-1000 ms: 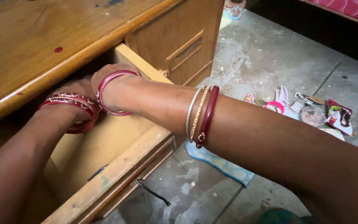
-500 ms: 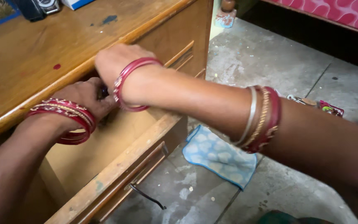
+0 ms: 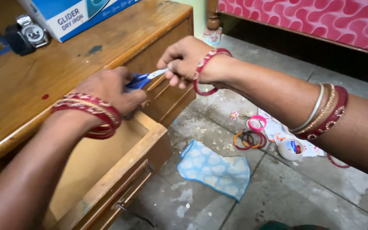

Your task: The person organizes various small items on the floor, including bangles, scissors, tape, and packets, by picking them up and placing them into a wooden drawer. The person uses a cloth to wipe some items before storing them.

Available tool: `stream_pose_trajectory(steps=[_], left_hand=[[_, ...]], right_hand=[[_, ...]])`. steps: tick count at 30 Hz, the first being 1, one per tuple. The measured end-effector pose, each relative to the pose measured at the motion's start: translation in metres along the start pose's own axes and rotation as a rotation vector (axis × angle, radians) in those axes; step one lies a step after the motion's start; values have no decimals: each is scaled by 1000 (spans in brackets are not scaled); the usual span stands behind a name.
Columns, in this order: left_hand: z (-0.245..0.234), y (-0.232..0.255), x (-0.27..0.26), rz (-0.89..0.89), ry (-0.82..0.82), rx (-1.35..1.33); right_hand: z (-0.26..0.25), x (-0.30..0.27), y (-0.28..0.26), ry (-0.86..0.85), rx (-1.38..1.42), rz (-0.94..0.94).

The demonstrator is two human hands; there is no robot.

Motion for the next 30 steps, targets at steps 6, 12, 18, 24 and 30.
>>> stream_pose_trajectory(steps=[6,12,18,24,30], left_hand=[[16,74,29,111,25,55],[53,143,57,213,-11,-12],[116,193,97,228,-117,-16],[180,226,132,342,-73,-68],[249,239,167,359,-184,-168]], right_hand=[[-49,-33,68,106,206,117],[-96,-80,146,250,309,308],[-146,-130,208,375,271,432],[-187,-194,269,466,252,555],[-215,-260,327,536,257,721]])
Point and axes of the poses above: each hand's wrist, its own x-axis towards the middle knuckle, its own z-axis out of the palm, y = z × x, the point moved 10 cm from there along x, towards the middle knuckle, and after that the axes turned 6 degrees about -y, right-handed, at the moved point
